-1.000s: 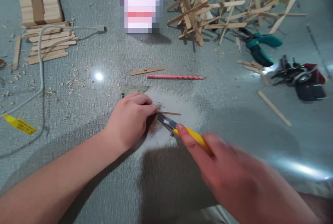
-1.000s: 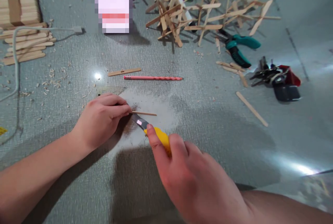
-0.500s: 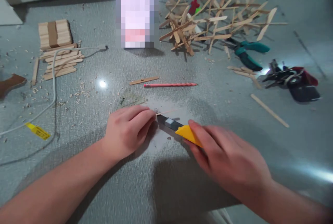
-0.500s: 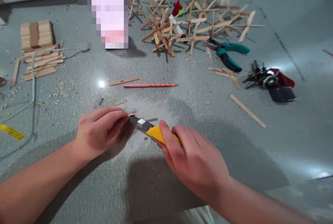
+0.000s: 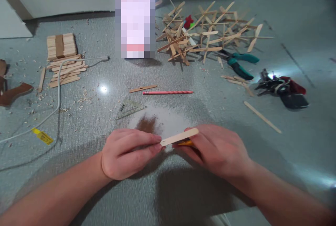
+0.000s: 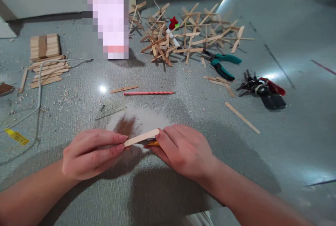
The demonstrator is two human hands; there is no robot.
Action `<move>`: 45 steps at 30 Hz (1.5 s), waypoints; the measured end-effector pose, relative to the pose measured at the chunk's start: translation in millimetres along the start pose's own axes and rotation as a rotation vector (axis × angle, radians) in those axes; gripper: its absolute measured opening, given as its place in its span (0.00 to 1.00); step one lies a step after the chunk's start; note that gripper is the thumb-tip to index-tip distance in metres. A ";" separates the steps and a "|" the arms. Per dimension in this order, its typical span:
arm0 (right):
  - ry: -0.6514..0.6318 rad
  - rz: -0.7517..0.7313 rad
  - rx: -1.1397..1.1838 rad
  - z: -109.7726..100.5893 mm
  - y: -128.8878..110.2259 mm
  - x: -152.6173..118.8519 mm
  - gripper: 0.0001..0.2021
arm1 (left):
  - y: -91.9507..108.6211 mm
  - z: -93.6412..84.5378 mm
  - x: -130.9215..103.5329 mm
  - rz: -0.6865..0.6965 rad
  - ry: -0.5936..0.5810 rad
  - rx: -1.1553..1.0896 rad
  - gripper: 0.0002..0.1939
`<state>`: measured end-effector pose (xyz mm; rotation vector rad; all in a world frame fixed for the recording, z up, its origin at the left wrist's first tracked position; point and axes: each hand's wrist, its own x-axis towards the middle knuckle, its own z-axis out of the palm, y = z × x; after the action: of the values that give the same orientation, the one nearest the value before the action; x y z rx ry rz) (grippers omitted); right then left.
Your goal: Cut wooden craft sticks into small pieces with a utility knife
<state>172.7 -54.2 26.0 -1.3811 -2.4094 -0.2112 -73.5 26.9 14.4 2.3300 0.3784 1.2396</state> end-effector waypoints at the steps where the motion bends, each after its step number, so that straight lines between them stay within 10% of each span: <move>1: 0.020 -0.001 -0.006 1.3 0.0 -0.2 0.14 | 0.6 1.4 -0.6 -0.007 0.014 -0.024 0.02; 45: 0.083 0.127 0.069 7.2 -10.8 -2.1 0.21 | 21.1 11.4 -3.0 -0.010 0.076 0.112 0.10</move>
<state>162.8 -59.4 19.1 -1.4584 -2.2320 -0.1482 -65.1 4.5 17.8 2.3758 0.4964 1.3374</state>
